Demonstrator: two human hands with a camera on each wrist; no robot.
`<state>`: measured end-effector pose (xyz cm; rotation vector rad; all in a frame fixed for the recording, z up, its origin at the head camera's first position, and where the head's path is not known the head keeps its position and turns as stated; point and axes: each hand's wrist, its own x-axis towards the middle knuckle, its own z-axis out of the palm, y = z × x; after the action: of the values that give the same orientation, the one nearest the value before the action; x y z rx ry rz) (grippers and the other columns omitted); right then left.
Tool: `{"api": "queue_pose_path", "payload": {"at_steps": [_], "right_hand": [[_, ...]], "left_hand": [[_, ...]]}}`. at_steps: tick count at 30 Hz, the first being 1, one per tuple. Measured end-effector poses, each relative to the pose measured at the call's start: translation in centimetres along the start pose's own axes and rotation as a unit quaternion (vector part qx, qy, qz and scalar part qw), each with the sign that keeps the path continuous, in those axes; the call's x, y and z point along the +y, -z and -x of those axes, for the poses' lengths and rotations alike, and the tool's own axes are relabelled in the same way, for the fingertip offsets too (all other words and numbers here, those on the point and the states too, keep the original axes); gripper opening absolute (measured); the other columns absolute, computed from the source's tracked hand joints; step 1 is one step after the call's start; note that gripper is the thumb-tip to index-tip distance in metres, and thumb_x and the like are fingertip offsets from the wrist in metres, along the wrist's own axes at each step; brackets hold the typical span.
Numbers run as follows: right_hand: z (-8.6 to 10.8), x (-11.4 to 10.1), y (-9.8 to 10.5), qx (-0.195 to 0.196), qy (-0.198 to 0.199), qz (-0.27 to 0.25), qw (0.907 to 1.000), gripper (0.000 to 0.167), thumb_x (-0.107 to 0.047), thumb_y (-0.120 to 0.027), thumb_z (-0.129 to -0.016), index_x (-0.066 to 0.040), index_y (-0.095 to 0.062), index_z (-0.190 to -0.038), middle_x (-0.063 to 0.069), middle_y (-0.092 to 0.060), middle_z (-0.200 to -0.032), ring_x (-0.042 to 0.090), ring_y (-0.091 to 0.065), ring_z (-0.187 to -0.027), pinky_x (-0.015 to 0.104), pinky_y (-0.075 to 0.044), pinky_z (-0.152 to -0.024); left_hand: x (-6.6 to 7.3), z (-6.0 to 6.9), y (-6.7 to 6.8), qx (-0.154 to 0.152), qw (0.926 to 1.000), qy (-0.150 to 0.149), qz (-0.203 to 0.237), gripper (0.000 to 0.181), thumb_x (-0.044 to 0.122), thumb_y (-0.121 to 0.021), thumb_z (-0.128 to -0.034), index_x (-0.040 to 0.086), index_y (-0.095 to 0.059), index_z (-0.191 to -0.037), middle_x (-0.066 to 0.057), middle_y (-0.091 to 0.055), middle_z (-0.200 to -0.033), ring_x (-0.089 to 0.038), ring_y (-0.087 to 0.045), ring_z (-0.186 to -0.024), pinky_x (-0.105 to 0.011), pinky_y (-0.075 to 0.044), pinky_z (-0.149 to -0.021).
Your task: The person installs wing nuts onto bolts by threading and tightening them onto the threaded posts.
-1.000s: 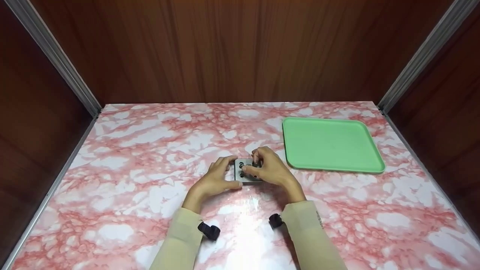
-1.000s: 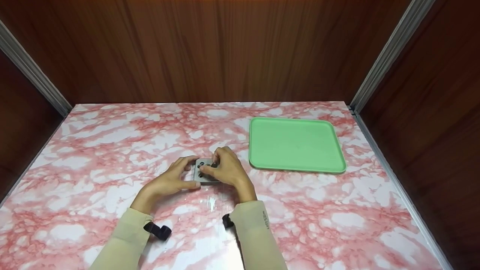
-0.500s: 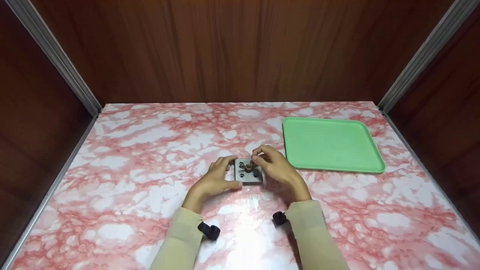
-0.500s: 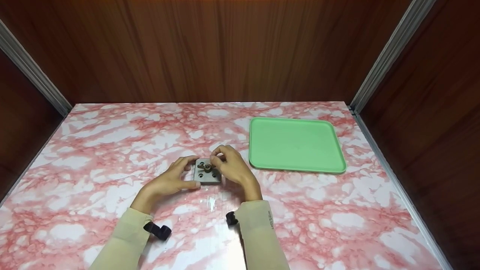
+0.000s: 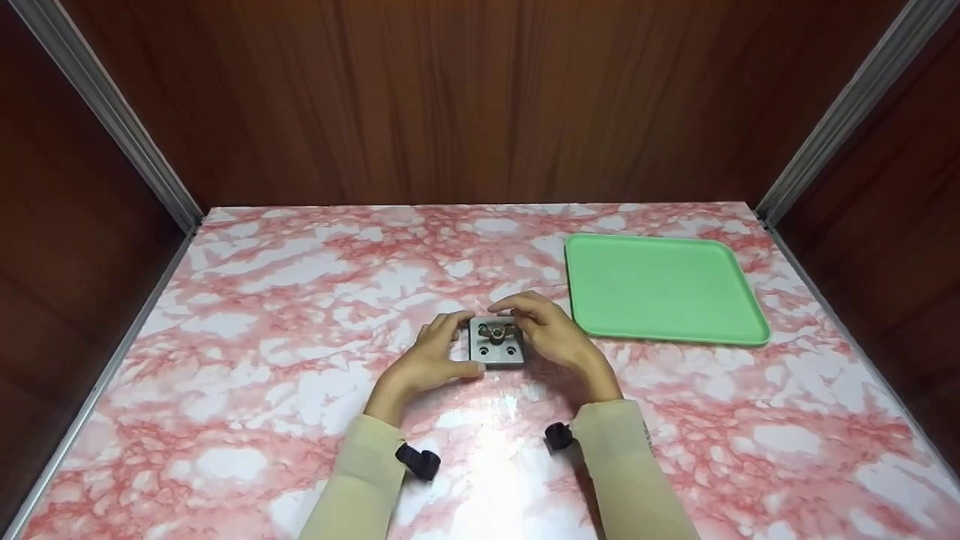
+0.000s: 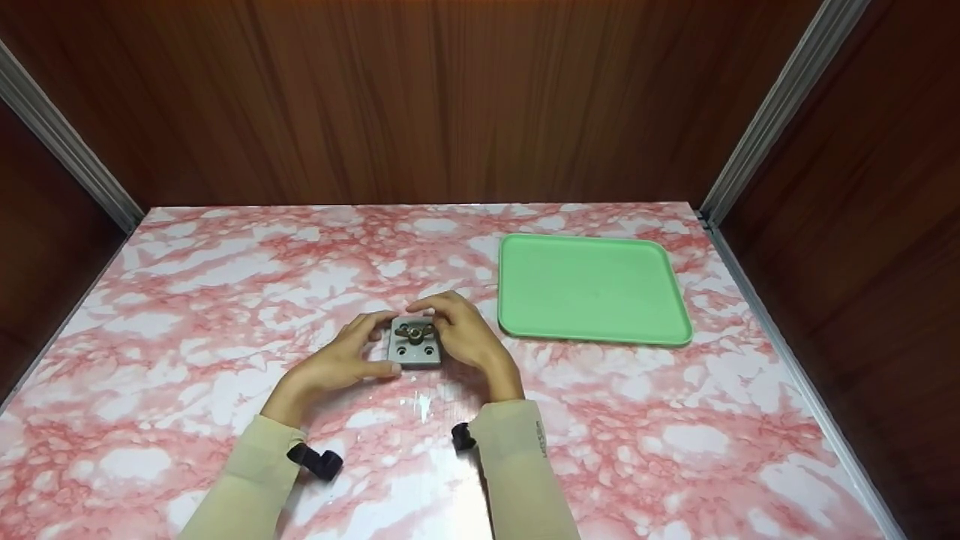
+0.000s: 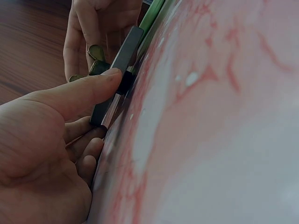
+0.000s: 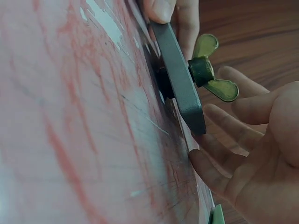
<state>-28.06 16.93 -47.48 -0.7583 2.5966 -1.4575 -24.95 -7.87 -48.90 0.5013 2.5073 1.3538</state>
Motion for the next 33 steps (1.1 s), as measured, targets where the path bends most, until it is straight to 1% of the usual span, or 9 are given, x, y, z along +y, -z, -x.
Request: {"api": "queue_pose_path", "payload": {"at_steps": [3, 6, 11, 16, 20, 26, 33], "right_hand": [[0.03, 0.08, -0.04, -0.01, 0.01, 0.001, 0.9999, 0.049, 0.012, -0.049, -0.101, -0.016, -0.075, -0.132, 0.01, -0.068, -0.13, 0.033, -0.06, -0.126, 0.055, -0.043, -0.112], [0.15, 0.01, 0.03, -0.02, 0.008, -0.003, 0.9998, 0.052, 0.013, -0.048, -0.1, -0.017, -0.075, -0.133, 0.01, -0.067, -0.131, 0.031, -0.06, -0.125, 0.055, -0.043, -0.111], [0.23, -0.17, 0.15, -0.037, -0.006, -0.007, 0.9993, 0.055, 0.011, -0.047, -0.097, -0.018, -0.075, -0.134, 0.008, -0.064, -0.135, 0.029, -0.056, -0.129, 0.052, -0.04, -0.113], [0.23, -0.33, 0.16, -0.053, -0.017, -0.005, 0.9985, 0.056, 0.009, -0.048, -0.094, -0.017, -0.075, -0.135, 0.011, -0.062, -0.142, 0.03, -0.054, -0.133, 0.05, -0.04, -0.113], [0.21, -0.27, 0.17, -0.057, -0.018, -0.004, 0.9982, 0.056, 0.009, -0.048, -0.093, -0.016, -0.074, -0.136, 0.012, -0.06, -0.145, 0.031, -0.053, -0.136, 0.051, -0.039, -0.115], [0.23, -0.26, 0.19, -0.06, -0.025, -0.001, 0.9979, 0.056, 0.006, -0.05, -0.093, -0.018, -0.072, -0.139, 0.01, -0.06, -0.143, 0.03, -0.054, -0.133, 0.051, -0.039, -0.114], [0.24, -0.19, 0.18, -0.064, -0.03, 0.012, 0.9975, 0.053, 0.001, -0.054, -0.095, -0.021, -0.07, -0.141, 0.01, -0.058, -0.146, 0.032, -0.053, -0.136, 0.056, -0.037, -0.118]], "left_hand": [[0.0, 0.02, 0.04, -0.002, 1.0, 0.001, 0.001, 0.093, 0.027, -0.087, -0.0849, 0.017, -0.039, -0.163, -0.008, -0.045, -0.156, -0.031, -0.041, -0.137, -0.055, -0.038, -0.116], [0.01, 0.0, 0.04, -0.004, 1.0, 0.003, 0.0, 0.093, 0.027, -0.087, -0.0854, 0.018, -0.038, -0.164, -0.007, -0.045, -0.157, -0.031, -0.041, -0.138, -0.054, -0.038, -0.115], [-0.13, -0.1, -0.01, -0.005, 1.0, 0.003, 0.001, 0.093, 0.028, -0.087, -0.0855, 0.018, -0.038, -0.164, -0.006, -0.044, -0.157, -0.031, -0.041, -0.138, -0.055, -0.038, -0.115], [0.05, 0.01, 0.06, -0.007, 1.0, 0.002, 0.003, 0.094, 0.028, -0.088, -0.0854, 0.018, -0.038, -0.164, -0.005, -0.044, -0.159, -0.031, -0.041, -0.14, -0.055, -0.038, -0.116], [0.09, 0.04, 0.06, -0.006, 1.0, 0.002, 0.003, 0.094, 0.028, -0.088, -0.0853, 0.017, -0.038, -0.164, -0.005, -0.043, -0.16, -0.031, -0.041, -0.141, -0.055, -0.037, -0.116], [0.0, -0.11, 0.0, -0.003, 1.0, -0.002, 0.001, 0.093, 0.027, -0.088, -0.0846, 0.017, -0.039, -0.163, -0.007, -0.044, -0.159, -0.032, -0.041, -0.14, -0.055, -0.038, -0.117], [-0.04, -0.14, 0.01, 0.0, 1.0, 0.001, -0.005, 0.094, 0.027, -0.089, -0.0839, 0.017, -0.039, -0.164, -0.008, -0.045, -0.158, -0.032, -0.042, -0.139, -0.055, -0.038, -0.116]]}}
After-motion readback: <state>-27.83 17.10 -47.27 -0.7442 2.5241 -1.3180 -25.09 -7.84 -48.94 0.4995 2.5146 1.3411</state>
